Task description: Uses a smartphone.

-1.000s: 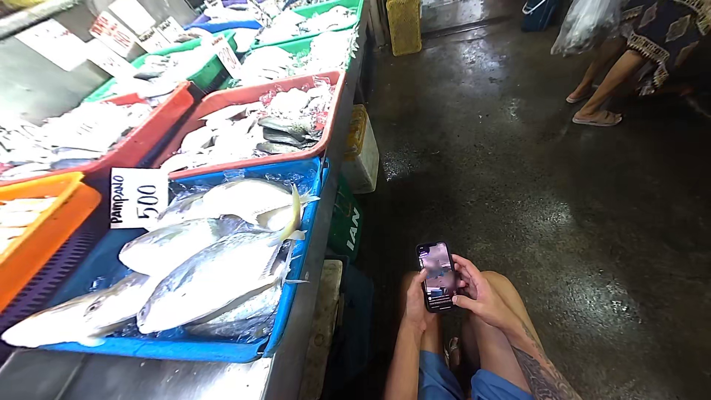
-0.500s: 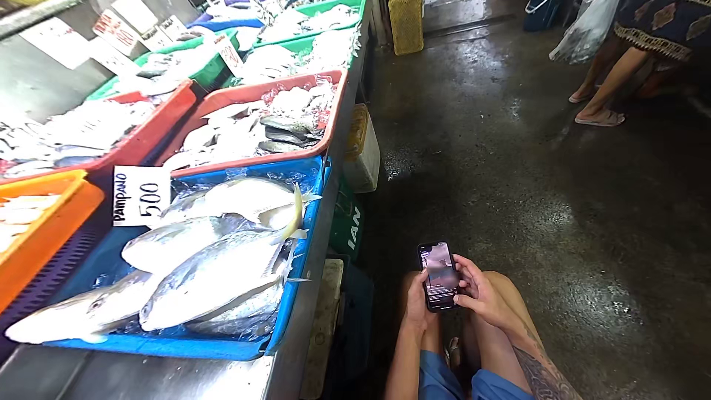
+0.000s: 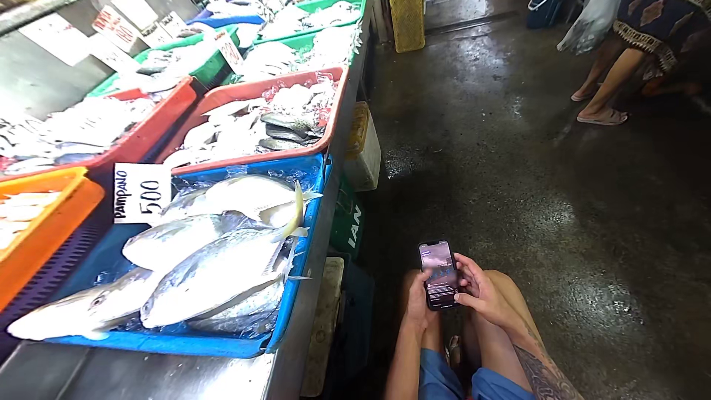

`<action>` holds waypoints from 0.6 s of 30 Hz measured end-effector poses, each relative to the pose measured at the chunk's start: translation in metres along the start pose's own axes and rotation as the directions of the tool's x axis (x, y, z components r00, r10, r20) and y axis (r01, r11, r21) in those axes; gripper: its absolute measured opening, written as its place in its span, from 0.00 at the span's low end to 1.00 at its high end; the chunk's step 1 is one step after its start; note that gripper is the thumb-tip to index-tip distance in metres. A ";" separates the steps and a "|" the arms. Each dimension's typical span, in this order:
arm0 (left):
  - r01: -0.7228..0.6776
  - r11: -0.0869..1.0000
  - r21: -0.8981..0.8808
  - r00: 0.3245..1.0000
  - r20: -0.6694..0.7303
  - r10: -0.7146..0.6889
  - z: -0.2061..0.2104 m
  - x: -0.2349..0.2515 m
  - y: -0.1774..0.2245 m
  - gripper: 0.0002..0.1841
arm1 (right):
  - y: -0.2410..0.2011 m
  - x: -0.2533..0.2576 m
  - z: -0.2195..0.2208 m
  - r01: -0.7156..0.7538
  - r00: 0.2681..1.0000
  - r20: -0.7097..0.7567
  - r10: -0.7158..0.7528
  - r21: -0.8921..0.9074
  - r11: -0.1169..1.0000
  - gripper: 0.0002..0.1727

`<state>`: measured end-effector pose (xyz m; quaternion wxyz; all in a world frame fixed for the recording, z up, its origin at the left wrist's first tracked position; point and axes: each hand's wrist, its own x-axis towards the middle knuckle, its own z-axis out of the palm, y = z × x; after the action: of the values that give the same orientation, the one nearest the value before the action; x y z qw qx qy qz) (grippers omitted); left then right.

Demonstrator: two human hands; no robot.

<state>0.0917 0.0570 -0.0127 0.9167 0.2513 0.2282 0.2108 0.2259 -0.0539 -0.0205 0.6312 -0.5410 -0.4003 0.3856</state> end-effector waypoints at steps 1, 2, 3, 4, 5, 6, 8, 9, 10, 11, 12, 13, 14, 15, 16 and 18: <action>0.000 1.000 0.003 1.000 -0.005 0.001 0.000 0.000 0.000 0.23 | 0.000 0.000 0.000 0.001 1.000 0.000 -0.001 -0.002 1.000 0.51; -0.002 1.000 0.009 1.000 -0.010 0.002 0.000 0.000 0.000 0.22 | 0.001 0.000 -0.001 0.003 1.000 0.001 -0.003 -0.006 1.000 0.51; -0.003 1.000 0.018 1.000 -0.016 0.003 0.001 0.001 0.000 0.22 | 0.001 0.001 -0.001 0.008 1.000 0.001 -0.008 -0.011 1.000 0.51; -0.005 1.000 0.021 1.000 -0.019 0.005 0.001 0.001 -0.001 0.22 | 0.001 0.001 -0.001 0.011 1.000 0.001 -0.011 -0.016 1.000 0.51; -0.006 1.000 0.020 1.000 -0.020 0.006 0.001 0.001 -0.001 0.22 | 0.001 0.001 -0.001 0.013 1.000 0.000 -0.013 -0.017 1.000 0.51; -0.004 1.000 0.019 1.000 -0.022 0.005 0.001 0.001 -0.001 0.22 | 0.000 0.001 -0.001 0.013 1.000 0.002 -0.013 -0.016 1.000 0.51; 0.001 1.000 0.023 1.000 -0.029 0.000 0.001 0.001 -0.001 0.22 | 0.000 0.001 -0.001 0.014 1.000 0.004 -0.013 -0.015 1.000 0.51; 0.003 1.000 0.021 1.000 -0.027 -0.002 0.000 0.001 -0.001 0.22 | 0.000 0.001 -0.001 0.017 1.000 0.005 -0.017 -0.014 1.000 0.51; 0.003 1.000 0.020 1.000 -0.025 -0.003 0.000 0.001 -0.001 0.22 | 0.000 0.001 -0.001 0.018 1.000 0.005 -0.018 -0.014 1.000 0.51; 0.003 1.000 0.016 1.000 -0.025 -0.003 0.000 0.001 -0.001 0.22 | 0.000 0.001 -0.001 0.019 1.000 0.005 -0.019 -0.014 1.000 0.51; 0.004 1.000 0.012 1.000 -0.026 -0.004 0.000 0.001 -0.001 0.22 | 0.000 0.001 -0.001 0.017 1.000 0.005 -0.017 -0.012 1.000 0.51; 0.005 1.000 0.010 1.000 -0.028 -0.005 0.000 0.001 -0.001 0.22 | 0.000 0.001 -0.001 0.014 1.000 0.005 -0.014 -0.009 1.000 0.51; 0.006 1.000 0.012 1.000 -0.029 -0.006 0.000 0.001 -0.001 0.21 | 0.000 0.000 -0.001 0.012 1.000 0.006 -0.012 -0.010 1.000 0.51; 0.008 1.000 0.018 1.000 -0.029 -0.007 0.000 0.001 -0.001 0.21 | -0.001 0.001 -0.001 0.008 1.000 0.004 -0.008 -0.014 1.000 0.51; 0.010 1.000 0.020 1.000 -0.028 -0.009 0.000 0.001 -0.001 0.22 | -0.001 0.001 -0.001 0.006 1.000 0.001 -0.006 -0.018 1.000 0.51; 0.008 1.000 0.024 1.000 -0.028 -0.007 -0.001 0.001 -0.001 0.21 | -0.001 0.001 -0.001 0.005 1.000 0.001 -0.005 -0.020 1.000 0.51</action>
<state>0.0926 0.0570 -0.0140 0.9111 0.2584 0.2446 0.2082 0.2274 -0.0540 -0.0198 0.6265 -0.5460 -0.4058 0.3804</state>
